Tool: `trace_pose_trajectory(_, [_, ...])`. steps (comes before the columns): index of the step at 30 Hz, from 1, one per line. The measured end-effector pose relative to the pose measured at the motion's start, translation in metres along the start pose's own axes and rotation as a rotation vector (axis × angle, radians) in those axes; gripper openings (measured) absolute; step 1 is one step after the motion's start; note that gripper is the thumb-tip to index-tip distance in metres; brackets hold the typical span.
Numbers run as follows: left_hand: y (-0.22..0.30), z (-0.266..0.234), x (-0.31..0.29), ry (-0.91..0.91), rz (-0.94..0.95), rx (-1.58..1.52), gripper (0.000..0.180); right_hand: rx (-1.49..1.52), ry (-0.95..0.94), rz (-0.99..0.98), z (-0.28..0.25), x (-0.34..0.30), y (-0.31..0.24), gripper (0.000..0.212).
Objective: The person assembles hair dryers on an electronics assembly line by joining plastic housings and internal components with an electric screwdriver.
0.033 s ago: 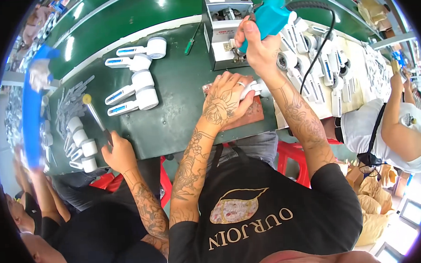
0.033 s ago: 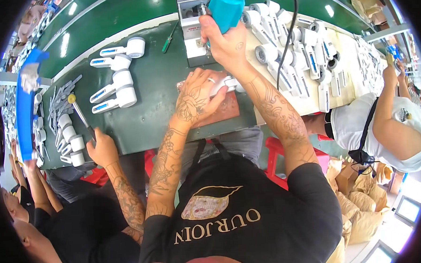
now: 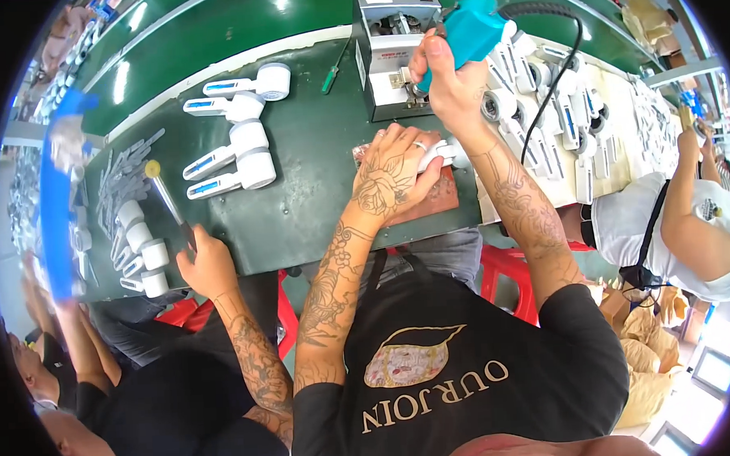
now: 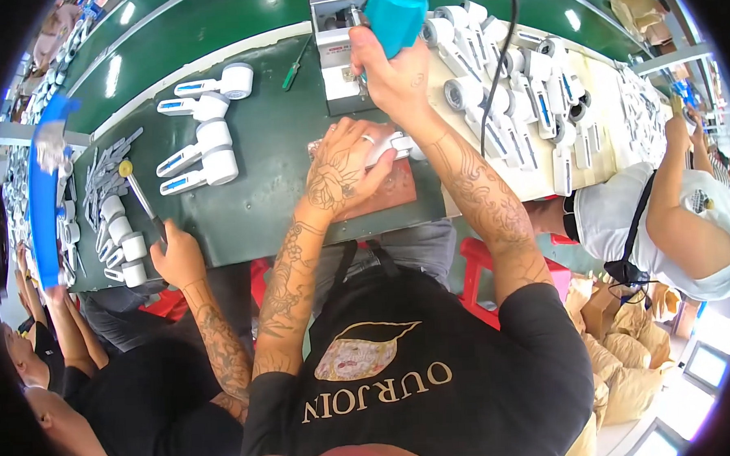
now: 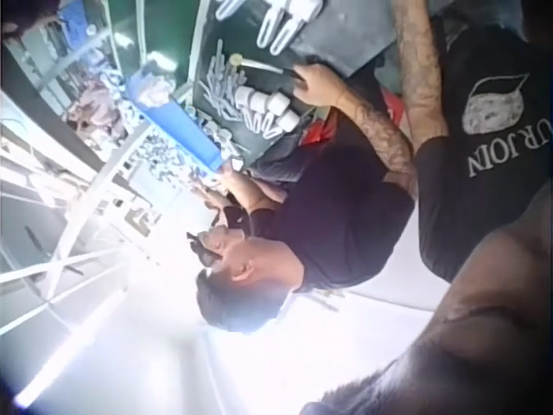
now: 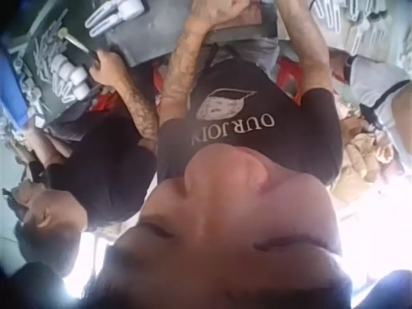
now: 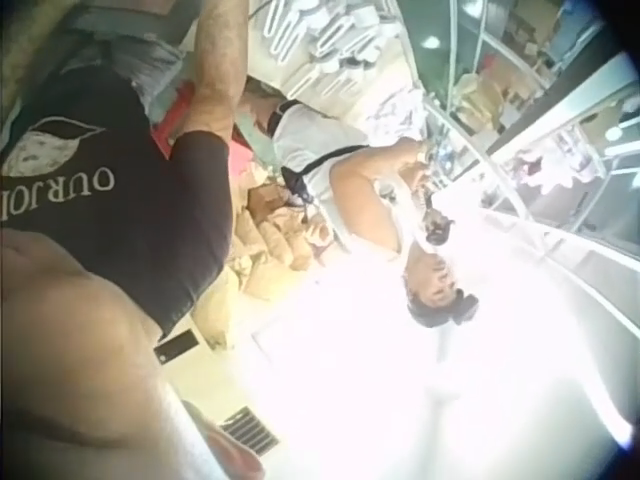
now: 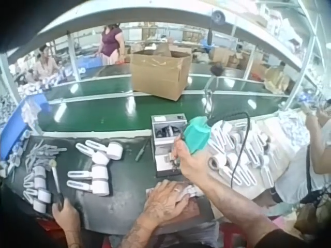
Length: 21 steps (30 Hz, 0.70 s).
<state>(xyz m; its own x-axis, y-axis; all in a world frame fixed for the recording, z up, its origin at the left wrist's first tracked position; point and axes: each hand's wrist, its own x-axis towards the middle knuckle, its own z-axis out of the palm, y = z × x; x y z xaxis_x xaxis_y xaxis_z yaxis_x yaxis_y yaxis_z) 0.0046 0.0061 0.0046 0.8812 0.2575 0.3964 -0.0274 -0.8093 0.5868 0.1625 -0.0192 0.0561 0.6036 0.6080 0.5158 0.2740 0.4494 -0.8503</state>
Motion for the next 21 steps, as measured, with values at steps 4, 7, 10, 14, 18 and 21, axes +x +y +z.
trace_pose_trajectory(4, [0.000,0.002,-0.004,0.026,0.014,0.026,0.034,-0.071,-0.016,0.060,0.000,-0.002,-0.004,0.034])
trace_pose_trajectory(7, [-0.003,0.003,-0.001,-0.031,-0.045,0.015,0.034,-0.034,0.037,0.162,-0.004,-0.013,-0.018,0.036])
trace_pose_trajectory(10, [-0.001,-0.002,-0.001,0.001,-0.002,0.053,0.035,-0.035,0.100,0.222,-0.017,-0.037,-0.050,0.044])
trace_pose_trajectory(14, [-0.003,-0.001,0.001,-0.023,-0.025,-0.007,0.034,-0.003,0.077,0.243,-0.037,-0.064,-0.059,0.055])
trace_pose_trajectory(18, [0.000,-0.002,0.002,-0.032,-0.037,-0.001,0.036,-0.040,0.057,0.202,-0.042,-0.071,-0.059,0.060])
trace_pose_trajectory(21, [0.001,-0.001,0.001,-0.026,-0.044,0.016,0.036,-0.031,0.035,0.248,-0.044,-0.075,-0.058,0.060])
